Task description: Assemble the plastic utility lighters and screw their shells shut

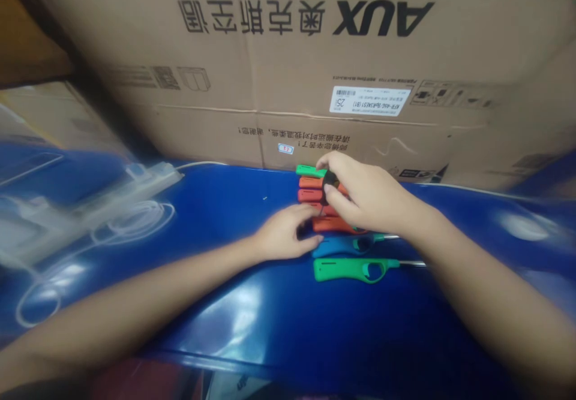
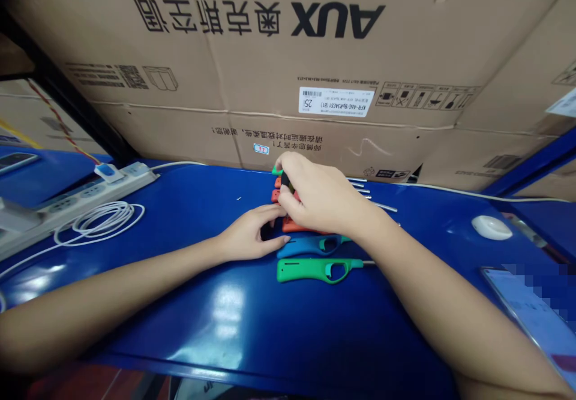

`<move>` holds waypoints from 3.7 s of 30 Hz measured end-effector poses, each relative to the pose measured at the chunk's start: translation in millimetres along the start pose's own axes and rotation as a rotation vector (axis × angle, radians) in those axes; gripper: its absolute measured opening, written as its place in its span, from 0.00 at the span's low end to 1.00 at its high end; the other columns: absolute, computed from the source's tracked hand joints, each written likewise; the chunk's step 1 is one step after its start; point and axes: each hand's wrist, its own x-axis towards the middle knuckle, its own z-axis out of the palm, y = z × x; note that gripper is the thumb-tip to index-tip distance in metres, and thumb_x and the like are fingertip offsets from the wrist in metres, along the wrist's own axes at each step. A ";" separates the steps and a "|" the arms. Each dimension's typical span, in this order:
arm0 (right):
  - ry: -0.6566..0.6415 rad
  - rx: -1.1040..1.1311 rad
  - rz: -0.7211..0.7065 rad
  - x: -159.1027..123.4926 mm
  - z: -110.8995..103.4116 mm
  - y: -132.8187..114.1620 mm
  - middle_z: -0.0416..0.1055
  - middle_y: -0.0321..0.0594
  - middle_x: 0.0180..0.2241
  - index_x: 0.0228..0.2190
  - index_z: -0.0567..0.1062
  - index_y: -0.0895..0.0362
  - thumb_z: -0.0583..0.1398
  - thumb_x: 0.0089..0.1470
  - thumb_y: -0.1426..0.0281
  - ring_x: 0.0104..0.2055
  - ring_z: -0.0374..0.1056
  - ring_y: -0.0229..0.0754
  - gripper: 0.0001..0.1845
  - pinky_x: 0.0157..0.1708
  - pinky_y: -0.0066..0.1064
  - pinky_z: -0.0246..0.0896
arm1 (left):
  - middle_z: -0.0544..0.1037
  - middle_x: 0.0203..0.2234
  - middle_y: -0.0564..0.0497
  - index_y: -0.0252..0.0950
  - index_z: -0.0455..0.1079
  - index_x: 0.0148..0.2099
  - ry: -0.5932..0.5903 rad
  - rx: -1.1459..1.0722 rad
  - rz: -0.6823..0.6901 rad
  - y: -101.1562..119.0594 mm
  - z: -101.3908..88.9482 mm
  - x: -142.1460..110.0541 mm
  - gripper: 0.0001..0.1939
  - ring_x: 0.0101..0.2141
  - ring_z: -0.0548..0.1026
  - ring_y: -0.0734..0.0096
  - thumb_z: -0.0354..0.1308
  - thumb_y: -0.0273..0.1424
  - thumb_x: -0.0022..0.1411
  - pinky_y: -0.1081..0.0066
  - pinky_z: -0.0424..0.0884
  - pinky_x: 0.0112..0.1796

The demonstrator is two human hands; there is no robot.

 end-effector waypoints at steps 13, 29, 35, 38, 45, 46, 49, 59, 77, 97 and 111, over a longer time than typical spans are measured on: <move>-0.134 -0.145 0.015 14.7 -20.2 -17.1 0.78 0.45 0.36 0.39 0.73 0.58 0.51 0.60 0.66 0.29 0.68 0.43 0.13 0.26 0.32 0.47 | 0.81 0.37 0.49 0.36 0.77 0.44 0.001 0.007 -0.168 1.6 1.2 12.7 0.14 0.35 0.77 0.61 0.69 0.33 0.55 0.67 0.71 0.35; -0.054 -0.085 -0.135 9.2 -8.7 -5.4 0.76 0.40 0.30 0.40 0.74 0.58 0.53 0.61 0.64 0.27 0.66 0.40 0.14 0.26 0.31 0.45 | 0.78 0.33 0.51 0.35 0.77 0.40 0.016 -0.130 -0.130 -1.0 6.9 0.0 0.12 0.32 0.73 0.68 0.70 0.34 0.54 0.70 0.69 0.33; -0.075 -0.068 -0.165 8.2 -12.0 2.7 0.75 0.39 0.29 0.37 0.74 0.57 0.56 0.60 0.59 0.26 0.64 0.39 0.15 0.26 0.31 0.45 | 0.79 0.38 0.49 0.37 0.79 0.45 -0.053 -0.142 -0.073 -0.8 4.9 -1.1 0.15 0.38 0.77 0.64 0.68 0.36 0.55 0.65 0.73 0.42; -0.104 -0.004 -0.206 7.1 -14.0 3.2 0.76 0.40 0.32 0.41 0.74 0.57 0.57 0.59 0.62 0.28 0.65 0.39 0.13 0.27 0.31 0.48 | 0.80 0.39 0.48 0.37 0.79 0.45 -0.066 -0.125 -0.028 -0.5 4.9 -1.8 0.15 0.40 0.78 0.62 0.67 0.36 0.56 0.63 0.73 0.45; -0.051 0.048 -0.299 4.4 -13.2 -3.5 0.76 0.38 0.32 0.42 0.74 0.57 0.55 0.60 0.65 0.27 0.64 0.38 0.13 0.27 0.30 0.46 | 0.80 0.46 0.46 0.37 0.77 0.50 -0.084 -0.150 0.010 -1.8 4.8 -1.5 0.19 0.46 0.78 0.56 0.67 0.36 0.56 0.58 0.73 0.51; -0.058 0.066 -0.299 4.2 -12.6 -4.8 0.77 0.38 0.34 0.43 0.74 0.57 0.55 0.60 0.65 0.28 0.65 0.38 0.13 0.27 0.30 0.46 | 0.80 0.46 0.46 0.37 0.77 0.50 -0.084 -0.162 0.018 -2.1 4.8 -1.4 0.18 0.47 0.78 0.56 0.66 0.35 0.57 0.58 0.73 0.52; -0.087 0.037 -0.286 4.1 -11.9 -7.5 0.74 0.37 0.27 0.38 0.74 0.58 0.55 0.61 0.59 0.25 0.62 0.38 0.16 0.25 0.30 0.43 | 0.80 0.48 0.46 0.37 0.76 0.51 -0.087 -0.200 0.051 -3.1 5.0 -1.1 0.18 0.50 0.77 0.56 0.66 0.33 0.57 0.58 0.72 0.54; -0.148 -0.014 -0.261 0.7 -20.9 -11.8 0.74 0.40 0.30 0.37 0.75 0.56 0.53 0.61 0.64 0.28 0.62 0.40 0.12 0.27 0.32 0.44 | 0.79 0.46 0.46 0.37 0.78 0.46 -0.101 -0.226 0.091 -5.0 1.9 -0.7 0.13 0.46 0.78 0.58 0.66 0.35 0.60 0.60 0.74 0.50; -0.159 -0.004 -0.270 -1.6 -24.3 -15.7 0.75 0.41 0.36 0.40 0.73 0.58 0.55 0.59 0.65 0.30 0.63 0.40 0.12 0.28 0.32 0.47 | 0.80 0.43 0.47 0.36 0.77 0.44 -0.088 -0.186 0.056 1.7 3.5 -0.1 0.12 0.43 0.78 0.59 0.65 0.29 0.55 0.63 0.74 0.46; -0.136 0.000 -0.263 2.0 -18.3 -12.5 0.75 0.41 0.34 0.42 0.72 0.58 0.52 0.62 0.64 0.30 0.65 0.41 0.14 0.29 0.32 0.49 | 0.79 0.44 0.48 0.37 0.76 0.49 -0.073 -0.182 0.075 2.1 1.8 0.4 0.17 0.45 0.77 0.59 0.63 0.27 0.56 0.61 0.74 0.48; -0.157 -0.090 -0.204 -0.1 -23.6 -20.3 0.76 0.43 0.32 0.41 0.73 0.58 0.50 0.64 0.61 0.27 0.65 0.41 0.17 0.27 0.33 0.46 | 0.80 0.36 0.48 0.35 0.71 0.41 -0.062 -0.148 0.042 2.2 4.5 -4.7 0.07 0.39 0.78 0.61 0.62 0.30 0.60 0.61 0.75 0.46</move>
